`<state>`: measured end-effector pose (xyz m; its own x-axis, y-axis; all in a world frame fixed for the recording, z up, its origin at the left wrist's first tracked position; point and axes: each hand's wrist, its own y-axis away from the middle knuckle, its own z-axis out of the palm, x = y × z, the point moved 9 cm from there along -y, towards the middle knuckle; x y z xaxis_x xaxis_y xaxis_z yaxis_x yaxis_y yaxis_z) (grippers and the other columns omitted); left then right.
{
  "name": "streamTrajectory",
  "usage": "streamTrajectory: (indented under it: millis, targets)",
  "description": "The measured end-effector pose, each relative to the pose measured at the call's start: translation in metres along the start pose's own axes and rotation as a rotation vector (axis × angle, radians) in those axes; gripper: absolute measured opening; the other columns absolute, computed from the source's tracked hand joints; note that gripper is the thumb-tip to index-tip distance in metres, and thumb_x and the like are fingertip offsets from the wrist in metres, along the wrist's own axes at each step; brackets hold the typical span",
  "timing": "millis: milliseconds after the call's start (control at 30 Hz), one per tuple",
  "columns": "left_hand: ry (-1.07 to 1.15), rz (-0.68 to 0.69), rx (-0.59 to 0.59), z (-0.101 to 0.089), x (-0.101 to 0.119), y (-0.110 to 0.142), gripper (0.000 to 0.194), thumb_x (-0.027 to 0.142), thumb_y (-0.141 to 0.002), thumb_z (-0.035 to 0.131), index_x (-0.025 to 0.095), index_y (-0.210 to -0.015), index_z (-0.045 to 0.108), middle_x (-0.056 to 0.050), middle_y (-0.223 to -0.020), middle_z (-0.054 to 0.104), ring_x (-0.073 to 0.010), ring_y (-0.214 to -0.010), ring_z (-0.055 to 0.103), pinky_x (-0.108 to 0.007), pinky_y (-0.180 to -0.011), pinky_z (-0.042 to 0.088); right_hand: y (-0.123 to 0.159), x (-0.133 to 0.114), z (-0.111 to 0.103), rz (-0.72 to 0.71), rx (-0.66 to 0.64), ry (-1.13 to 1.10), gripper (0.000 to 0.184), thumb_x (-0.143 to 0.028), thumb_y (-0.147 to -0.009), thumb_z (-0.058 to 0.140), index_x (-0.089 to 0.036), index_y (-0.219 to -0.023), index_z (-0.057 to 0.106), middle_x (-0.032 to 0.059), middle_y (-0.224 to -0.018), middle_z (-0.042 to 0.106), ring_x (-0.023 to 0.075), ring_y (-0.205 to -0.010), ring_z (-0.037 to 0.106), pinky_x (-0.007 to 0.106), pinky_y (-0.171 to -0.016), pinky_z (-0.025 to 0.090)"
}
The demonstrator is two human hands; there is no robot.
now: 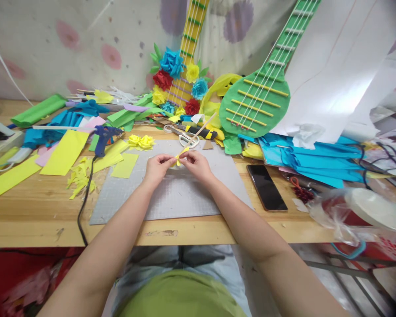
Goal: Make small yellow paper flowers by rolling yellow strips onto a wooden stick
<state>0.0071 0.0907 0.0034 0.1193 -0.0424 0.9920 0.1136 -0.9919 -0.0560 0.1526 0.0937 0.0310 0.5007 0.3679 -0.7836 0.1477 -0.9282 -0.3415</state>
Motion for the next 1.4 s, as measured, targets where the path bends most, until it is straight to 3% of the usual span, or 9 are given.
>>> streamTrajectory:
  millis: [267, 767, 1033, 1200, 1400]
  targets:
    - [0.008, -0.052, -0.028, 0.004, -0.002, 0.000, 0.034, 0.041, -0.048, 0.071, 0.014, -0.068, 0.067, -0.003, -0.066, 0.065, -0.0113, -0.060, 0.053, -0.024, -0.060, 0.041, -0.003, 0.003, 0.001, -0.011, -0.009, -0.118, 0.009, -0.028, -0.070, 0.056, -0.019, -0.071, 0.059, -0.0045, -0.058, 0.041, 0.0095, -0.057, 0.039, 0.023, -0.056, 0.032]
    - [-0.091, -0.028, -0.074, 0.003, 0.002, -0.001, 0.036, 0.043, -0.048, 0.071, 0.014, -0.068, 0.067, -0.003, -0.065, 0.064, -0.0108, -0.058, 0.051, -0.023, -0.057, 0.039, -0.002, 0.008, 0.007, 0.035, -0.083, -0.021, 0.013, -0.028, -0.076, 0.048, -0.018, -0.069, 0.051, -0.0013, -0.071, 0.050, 0.0111, -0.068, 0.046, 0.025, -0.066, 0.036]
    - [-0.059, -0.038, -0.085, 0.005, 0.002, 0.001, 0.033, 0.041, -0.049, 0.071, 0.014, -0.068, 0.066, -0.003, -0.066, 0.065, -0.0109, -0.059, 0.052, -0.024, -0.060, 0.040, -0.002, 0.008, 0.006, 0.036, -0.094, -0.077, 0.015, -0.032, -0.074, 0.052, -0.018, -0.074, 0.057, -0.0040, -0.062, 0.045, 0.0095, -0.061, 0.042, 0.022, -0.058, 0.034]
    - [-0.043, -0.022, -0.064, 0.005, 0.000, -0.001, 0.031, 0.039, -0.052, 0.070, 0.014, -0.069, 0.066, -0.002, -0.067, 0.064, -0.0101, -0.059, 0.051, -0.023, -0.060, 0.040, -0.002, 0.009, 0.006, 0.036, -0.099, -0.119, 0.015, -0.031, -0.073, 0.054, -0.017, -0.069, 0.057, -0.0017, -0.069, 0.053, 0.0095, -0.063, 0.045, 0.023, -0.061, 0.036]
    - [-0.083, 0.039, -0.088, 0.005, -0.001, -0.003, 0.030, 0.039, -0.054, 0.069, 0.015, -0.071, 0.066, -0.002, -0.064, 0.062, -0.0100, -0.058, 0.050, -0.023, -0.058, 0.039, 0.001, 0.013, 0.016, 0.076, -0.176, -0.113, 0.015, -0.027, -0.077, 0.046, -0.016, -0.076, 0.056, -0.0001, -0.074, 0.057, 0.0101, -0.068, 0.049, 0.024, -0.065, 0.039]
